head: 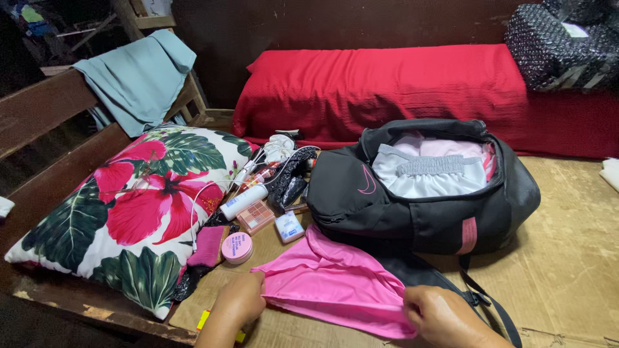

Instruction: The person folds a pair of white shorts and a pink garment on the bed and places them into an open backpack. They then pick up a small pink jar, a white lotion bottle, and other small personal items from the bed and place them into the backpack, arranging the contents inside.

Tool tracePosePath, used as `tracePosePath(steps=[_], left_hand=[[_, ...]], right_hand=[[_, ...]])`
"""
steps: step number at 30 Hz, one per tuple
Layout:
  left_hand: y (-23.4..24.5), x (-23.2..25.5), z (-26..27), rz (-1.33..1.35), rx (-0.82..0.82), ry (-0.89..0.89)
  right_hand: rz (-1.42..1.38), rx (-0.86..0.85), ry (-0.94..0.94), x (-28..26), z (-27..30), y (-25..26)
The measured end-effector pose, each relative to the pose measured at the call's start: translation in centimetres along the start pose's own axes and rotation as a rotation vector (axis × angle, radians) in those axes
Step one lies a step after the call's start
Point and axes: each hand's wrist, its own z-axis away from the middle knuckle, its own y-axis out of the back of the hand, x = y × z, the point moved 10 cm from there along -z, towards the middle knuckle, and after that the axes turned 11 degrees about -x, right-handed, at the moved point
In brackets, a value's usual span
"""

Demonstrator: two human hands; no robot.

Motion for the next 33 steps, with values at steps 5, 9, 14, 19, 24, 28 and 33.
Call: tracePosePath(steps=[5,9,14,19,24,28,33], left_hand=[[1.4,0.8,0.5,0.145,0.11,-0.123],[2.0,1.3,0.5,0.315,0.096,-0.241],[2.3,1.9,0.8,0.337,0.06,-0.237],[2.8,2.6,1.0,0.325,0.164,-0.322],[1.7,3.1,0.1,0.363,0.121,-0.383],[-0.1,3.9,0.1,0.372,-0.066,-0.351],[-0.7,4.9,1.8,0.252,-0.17,-0.187]], right_hand=[[-0.046,0.067,0.03,-1.0,0.2,0.9],[0.025,-0.065,0.078,-0.8,-0.1,-0.9],[0.195,-0.133,0.153,0.1,-0.7,-3.0],[0.317,-0.033,0.106,0.8,-1.4,-3.1],[0.355,0.061,0.068,1.6,-1.6,-2.8],[0.379,0.092,0.121,2.4,-2.5,-3.5],[0.38,0.171,0.243,1.5,-2.3,-4.1]])
